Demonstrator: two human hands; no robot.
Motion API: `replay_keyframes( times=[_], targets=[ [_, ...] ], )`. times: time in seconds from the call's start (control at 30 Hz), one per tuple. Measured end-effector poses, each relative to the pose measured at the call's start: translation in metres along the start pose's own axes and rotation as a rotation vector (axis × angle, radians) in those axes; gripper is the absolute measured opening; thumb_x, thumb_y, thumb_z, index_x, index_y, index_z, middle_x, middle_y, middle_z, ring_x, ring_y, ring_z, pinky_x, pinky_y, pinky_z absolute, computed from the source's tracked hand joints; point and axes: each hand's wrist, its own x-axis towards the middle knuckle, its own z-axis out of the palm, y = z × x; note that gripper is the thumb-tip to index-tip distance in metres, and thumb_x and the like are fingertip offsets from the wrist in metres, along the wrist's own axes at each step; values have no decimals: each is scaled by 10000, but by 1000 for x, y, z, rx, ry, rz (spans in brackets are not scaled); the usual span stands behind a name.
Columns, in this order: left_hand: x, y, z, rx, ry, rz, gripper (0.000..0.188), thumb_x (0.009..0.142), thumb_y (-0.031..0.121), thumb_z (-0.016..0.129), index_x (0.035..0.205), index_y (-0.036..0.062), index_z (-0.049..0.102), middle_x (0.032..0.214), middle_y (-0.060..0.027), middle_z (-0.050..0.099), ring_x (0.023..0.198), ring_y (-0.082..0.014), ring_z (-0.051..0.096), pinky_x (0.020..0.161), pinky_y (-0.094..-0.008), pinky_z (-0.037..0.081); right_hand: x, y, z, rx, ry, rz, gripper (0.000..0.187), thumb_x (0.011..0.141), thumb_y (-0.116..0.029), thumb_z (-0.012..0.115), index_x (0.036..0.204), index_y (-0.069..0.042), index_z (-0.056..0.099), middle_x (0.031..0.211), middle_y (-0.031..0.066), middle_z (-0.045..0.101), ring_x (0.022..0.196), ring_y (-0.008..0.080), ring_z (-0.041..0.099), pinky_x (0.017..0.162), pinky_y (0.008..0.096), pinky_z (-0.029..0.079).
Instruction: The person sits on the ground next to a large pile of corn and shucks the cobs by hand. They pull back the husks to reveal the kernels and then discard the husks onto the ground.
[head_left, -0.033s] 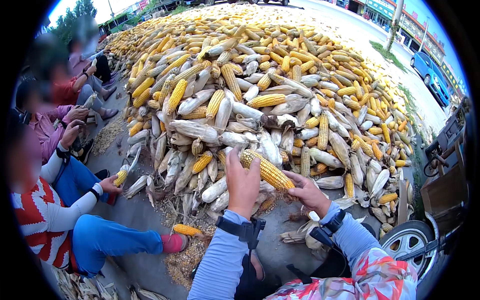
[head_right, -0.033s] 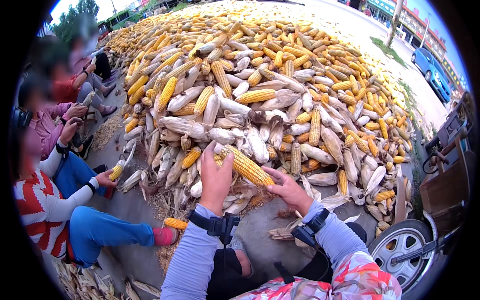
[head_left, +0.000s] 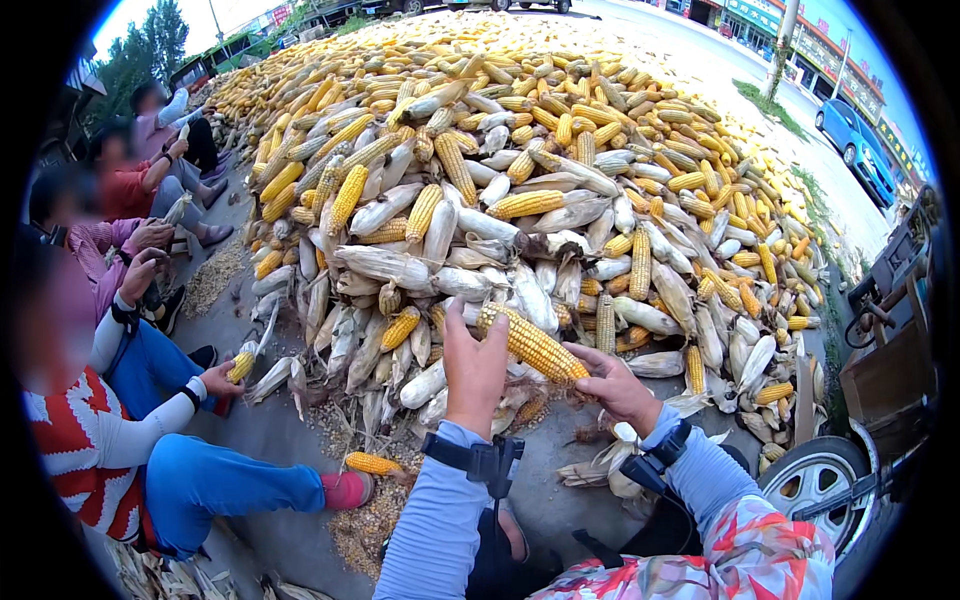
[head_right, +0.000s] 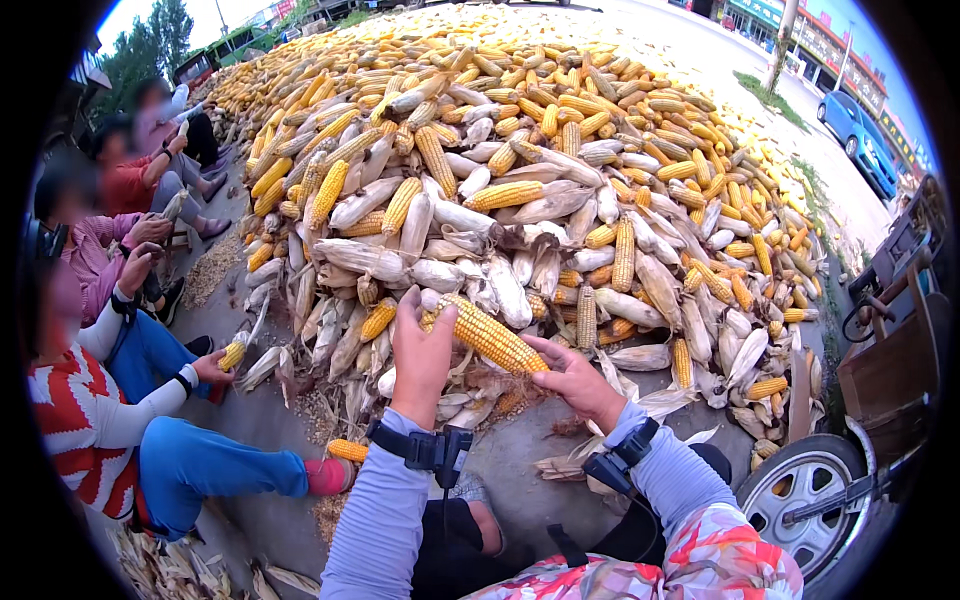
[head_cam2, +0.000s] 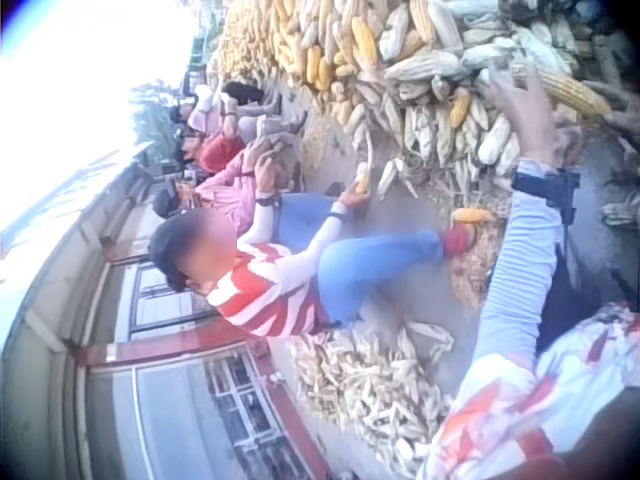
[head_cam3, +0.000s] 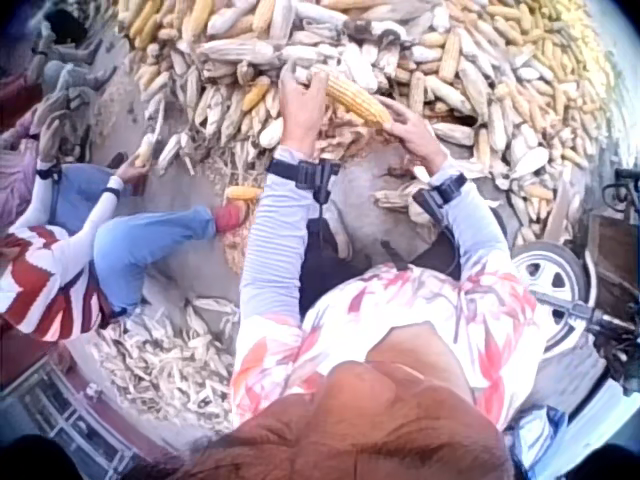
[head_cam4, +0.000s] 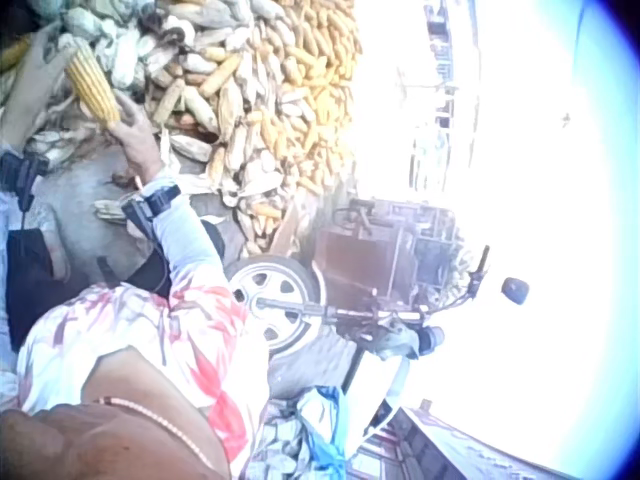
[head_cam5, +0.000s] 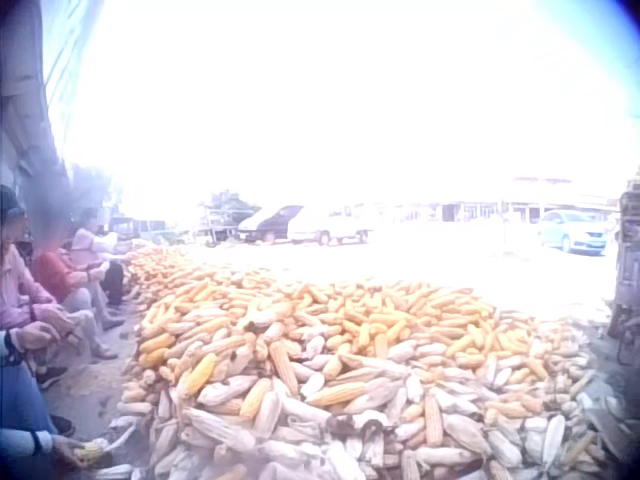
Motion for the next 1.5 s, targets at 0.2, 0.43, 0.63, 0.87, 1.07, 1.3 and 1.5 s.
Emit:
replay_keyframes(
  times=[0.2,0.43,0.63,0.87,1.07,1.3,1.5],
  targets=[
    [-15,12,10,-453,-261,-280,519,852,169,607,1276,3,358,1033,-92,558,845,-178,610,633,-291,540,-29,-17,-8,149,47,-36,656,788,-63,617,1367,-9,314,1259,108,490,1085,181,537,903,293,456],
    [-22,16,24,-682,-229,-308,302,862,108,581,1119,17,452,993,-92,571,874,-196,607,666,-332,549,-25,-4,-3,674,114,-174,474,868,-210,584,1287,-83,401,1099,129,571,834,237,623,688,384,536],
    [-17,26,10,-598,-101,-164,400,829,69,617,1159,-27,414,1012,-96,549,854,-154,566,705,-268,507,-18,12,-5,608,175,-24,188,910,-200,535,1022,-50,548,633,39,535,552,181,513,501,304,414],
    [1,16,-23,-512,121,-111,443,809,42,634,1179,-21,399,1025,-87,524,877,-144,529,761,-264,466,-32,23,-33,240,382,-21,142,902,-172,554,910,-31,567,588,11,470,494,124,453,451,270,382],
    [4,23,-27,-599,170,-132,413,820,46,627,1163,-17,405,1010,-86,524,855,-145,543,728,-263,481,-39,57,-34,-451,247,110,262,889,-175,560,1083,1,575,815,69,620,655,106,589,601,242,478],
    [4,9,-24,-494,94,-110,414,802,98,670,1126,-19,440,952,-66,546,807,-125,539,681,-258,478,-29,34,-3,-701,141,145,500,804,-190,650,1251,-34,491,950,144,641,778,143,601,725,268,478],
    [-5,10,-8,-386,-69,-129,373,782,181,708,1015,-51,532,903,-68,592,771,-119,545,682,-266,461,-22,-11,-6,-618,232,-187,521,823,-199,639,1275,-24,448,1106,131,566,940,157,564,808,285,465]
  ],
)
